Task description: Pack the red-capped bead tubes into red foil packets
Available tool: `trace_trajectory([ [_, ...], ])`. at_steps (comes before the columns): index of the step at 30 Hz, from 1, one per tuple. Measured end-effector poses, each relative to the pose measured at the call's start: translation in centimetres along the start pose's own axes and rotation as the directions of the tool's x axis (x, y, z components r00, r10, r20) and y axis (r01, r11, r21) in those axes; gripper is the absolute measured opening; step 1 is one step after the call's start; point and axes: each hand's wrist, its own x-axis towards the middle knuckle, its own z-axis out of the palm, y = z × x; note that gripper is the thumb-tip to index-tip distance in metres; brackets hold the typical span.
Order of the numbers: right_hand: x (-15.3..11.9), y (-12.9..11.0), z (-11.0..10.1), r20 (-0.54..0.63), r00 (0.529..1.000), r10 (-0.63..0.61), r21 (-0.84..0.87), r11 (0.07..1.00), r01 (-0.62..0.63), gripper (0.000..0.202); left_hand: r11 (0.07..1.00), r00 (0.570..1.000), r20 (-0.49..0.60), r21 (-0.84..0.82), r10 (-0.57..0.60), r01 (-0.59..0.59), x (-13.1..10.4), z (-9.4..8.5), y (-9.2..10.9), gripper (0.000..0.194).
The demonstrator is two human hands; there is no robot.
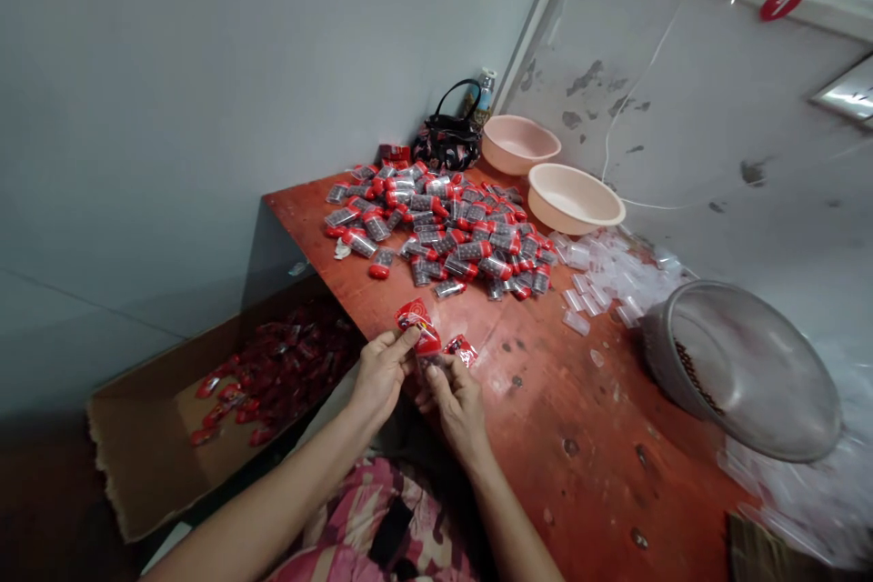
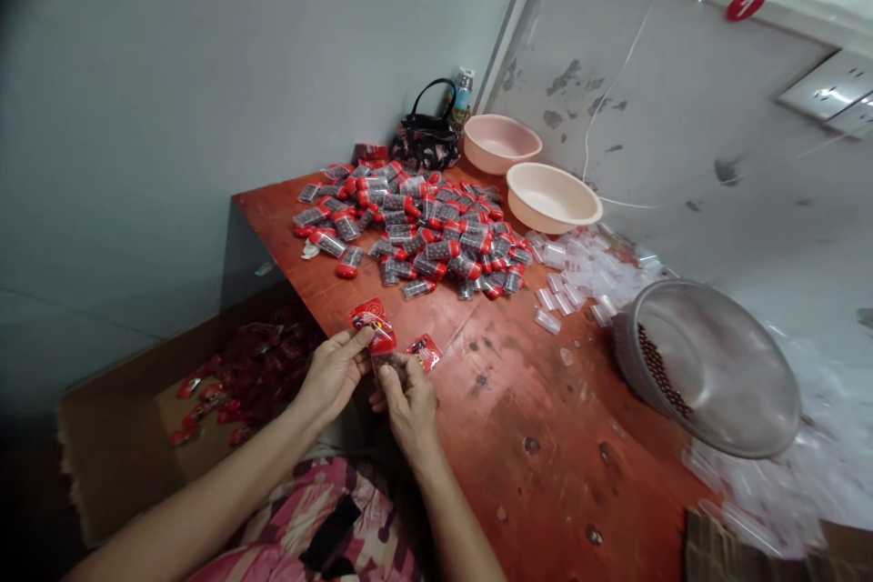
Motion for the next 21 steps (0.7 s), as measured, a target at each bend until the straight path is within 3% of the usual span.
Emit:
trace_trajectory([
  [8, -0.1, 0.3, -0.3, -0.04, 0.998, -0.056, -0.071, 0.996, 0.053, 0.024, 0.984, 0.983, 0.143, 0.149, -0.116, 0.094, 0.0, -0.4, 0.2, 0.015],
  [14, 0.3, 0.4, -0.5, 0.148, 0.989, 0.015, 0.247, 0.968, -0.051, 0.023, 0.933, 0.935, 0.272, 0.335, -0.226, 0.129, 0.2, -0.9, 0.9, 0.023],
  [19, 0.0, 0.9, 0.0, -0.053, 0.999, -0.003, 0.132, 0.991, 0.01, 0.023, 0.929, 0.964, 0.202, 0.359, -0.171, 0.09, 0.3, -0.9, 0.4, 0.017],
  [21, 0.1, 1.2, 0.3, -0.058, 0.998, 0.007, 0.188, 0.982, 0.004, 0.022, 0.928, 0.969, 0.188, 0.364, -0.159, 0.082, 0.0, -0.8, 0.2, 0.018],
])
